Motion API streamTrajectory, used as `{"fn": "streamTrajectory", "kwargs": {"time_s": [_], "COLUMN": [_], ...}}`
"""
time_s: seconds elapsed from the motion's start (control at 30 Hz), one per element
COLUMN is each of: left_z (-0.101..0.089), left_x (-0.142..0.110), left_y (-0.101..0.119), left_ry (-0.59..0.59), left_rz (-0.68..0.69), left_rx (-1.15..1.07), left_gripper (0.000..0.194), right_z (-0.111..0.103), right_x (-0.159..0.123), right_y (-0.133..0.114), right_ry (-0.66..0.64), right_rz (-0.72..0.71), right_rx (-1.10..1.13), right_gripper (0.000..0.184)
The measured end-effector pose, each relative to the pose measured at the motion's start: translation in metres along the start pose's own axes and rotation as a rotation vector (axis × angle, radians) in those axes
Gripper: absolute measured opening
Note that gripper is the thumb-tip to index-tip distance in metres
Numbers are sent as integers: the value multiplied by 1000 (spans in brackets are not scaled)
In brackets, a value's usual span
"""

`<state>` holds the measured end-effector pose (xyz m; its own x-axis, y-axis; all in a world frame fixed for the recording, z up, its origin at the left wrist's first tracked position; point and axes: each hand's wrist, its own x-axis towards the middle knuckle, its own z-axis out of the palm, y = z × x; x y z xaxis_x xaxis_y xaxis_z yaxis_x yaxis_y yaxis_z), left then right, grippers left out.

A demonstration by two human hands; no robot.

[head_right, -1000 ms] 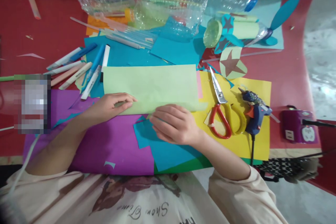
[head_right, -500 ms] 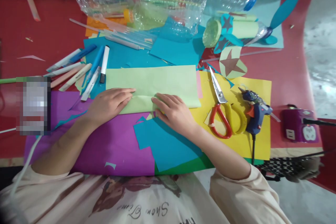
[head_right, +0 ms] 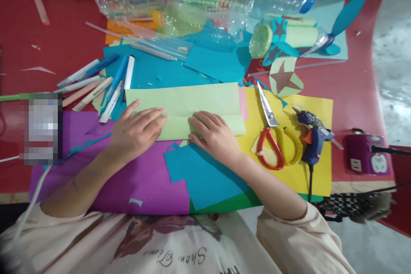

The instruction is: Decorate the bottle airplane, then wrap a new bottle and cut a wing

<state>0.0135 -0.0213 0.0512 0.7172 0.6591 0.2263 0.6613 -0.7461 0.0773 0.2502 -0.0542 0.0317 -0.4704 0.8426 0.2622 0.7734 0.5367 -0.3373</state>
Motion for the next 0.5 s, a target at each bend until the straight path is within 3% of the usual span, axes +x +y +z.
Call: {"fn": "streamTrajectory", "kwargs": {"time_s": [0.07,0.23,0.33,0.5], "left_z": [1,12,15,14], "left_x": [-1,-4,-4,-4], "left_y": [10,21,19,14], "left_ry": [3,-134,-160,-105], "left_rz": [-11,-62,-54,10], "left_rx": [7,-73,-83,-45], "left_gripper": [29,62,65,64], "right_z": [1,0,-2,-8], "right_x": [0,0,-1,-2], "right_y": [2,3,1,-5], "right_ry": [-17,-81,-112,-73], "right_rz": [32,155,165,133], "right_rx": [-23,-30,-24,-28], "right_gripper": [41,51,53,54]}}
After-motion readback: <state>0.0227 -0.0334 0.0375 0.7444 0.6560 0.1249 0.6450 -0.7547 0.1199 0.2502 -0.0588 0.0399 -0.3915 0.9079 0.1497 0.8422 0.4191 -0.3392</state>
